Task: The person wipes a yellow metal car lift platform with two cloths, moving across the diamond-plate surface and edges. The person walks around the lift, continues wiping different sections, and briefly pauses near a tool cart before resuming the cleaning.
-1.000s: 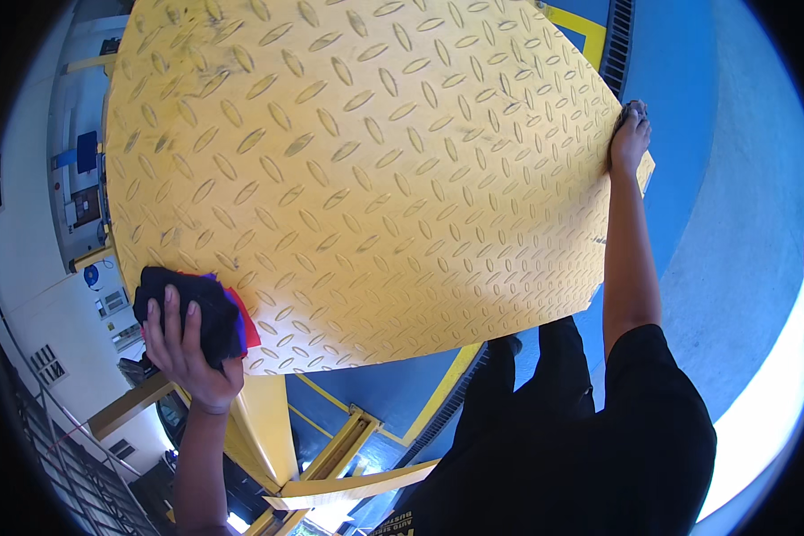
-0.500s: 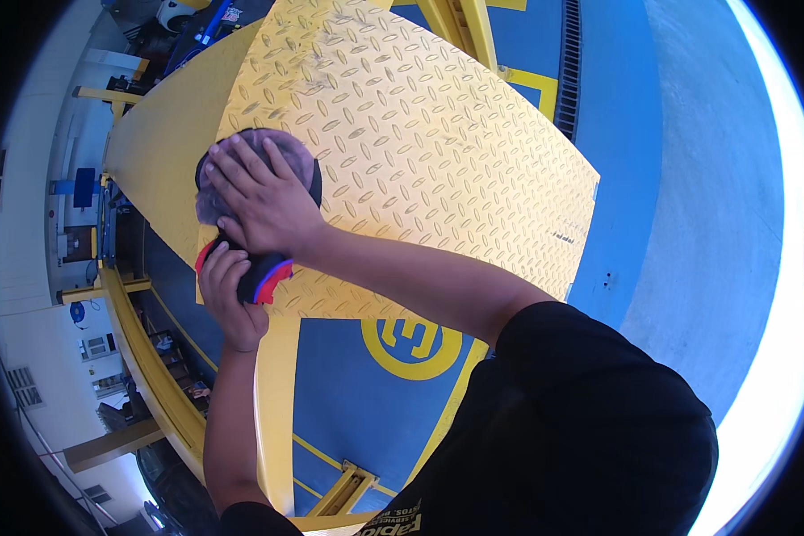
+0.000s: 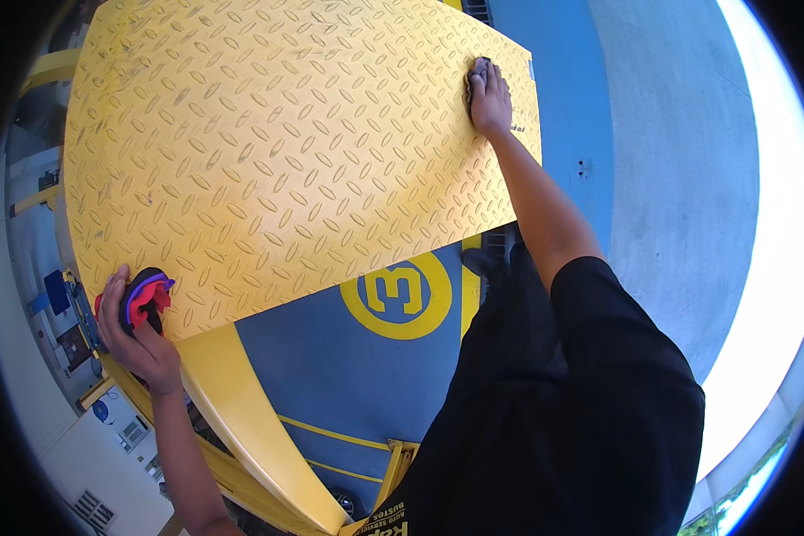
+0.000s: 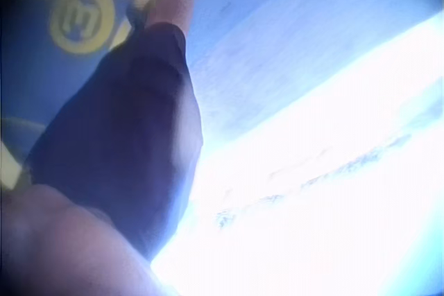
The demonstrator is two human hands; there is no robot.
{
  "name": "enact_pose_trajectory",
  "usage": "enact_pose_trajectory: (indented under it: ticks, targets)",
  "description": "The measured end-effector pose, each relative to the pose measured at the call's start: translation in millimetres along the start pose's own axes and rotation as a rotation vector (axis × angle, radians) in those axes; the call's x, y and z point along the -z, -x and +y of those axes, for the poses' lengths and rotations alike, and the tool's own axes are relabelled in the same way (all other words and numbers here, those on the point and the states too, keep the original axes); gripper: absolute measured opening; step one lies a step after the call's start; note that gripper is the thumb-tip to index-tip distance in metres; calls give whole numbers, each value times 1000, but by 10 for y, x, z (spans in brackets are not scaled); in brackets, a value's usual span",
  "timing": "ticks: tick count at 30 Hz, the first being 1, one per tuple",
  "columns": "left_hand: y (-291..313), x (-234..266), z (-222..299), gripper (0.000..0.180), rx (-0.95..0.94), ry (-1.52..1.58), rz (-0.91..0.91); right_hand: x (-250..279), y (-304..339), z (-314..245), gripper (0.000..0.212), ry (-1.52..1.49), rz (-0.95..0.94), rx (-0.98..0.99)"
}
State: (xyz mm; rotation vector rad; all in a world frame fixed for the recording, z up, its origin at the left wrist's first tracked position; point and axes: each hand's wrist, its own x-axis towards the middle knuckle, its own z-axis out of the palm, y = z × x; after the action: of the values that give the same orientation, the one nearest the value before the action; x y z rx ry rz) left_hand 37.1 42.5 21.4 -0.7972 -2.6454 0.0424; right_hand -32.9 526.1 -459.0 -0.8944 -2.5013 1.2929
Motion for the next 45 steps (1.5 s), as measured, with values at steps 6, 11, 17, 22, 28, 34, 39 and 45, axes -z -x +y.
enact_pose_trajectory:
  ticks: [6, 11, 17, 22, 28, 34, 39, 45]
  targets:
    - [99, -49, 11, 35, 34, 97, 1, 147, 932, 814, 74, -52, 25, -553]
    - [136, 8, 57, 44, 84, 147, -60, 159, 2297, -1206, 72, -122, 23, -35]
    - [-78, 147, 15, 60, 203, 102, -45, 319, 3228, -3395, 68, -618, -173, 860]
    - [-166, 35, 244, 62, -25, -317, -185, 382, 2865, -2424, 59, -649, -115, 825]
    - [175, -636, 783, 77, 146, -756, -86, 815, 2098, 504, 50, -147, -33, 283]
    - [218, -1815, 2420, 88, 204, -554, -330, 2201, 1568, 2562, 42, -121, -197, -351]
    - [194, -2836, 3652, 92, 132, -414, -563, 3693, 1205, 3725, 42, -75, -255, -566]
    - [338, -4535, 5063, 90, -267, -172, -630, 4721, 1385, 4501, 31, -217, -229, -716]
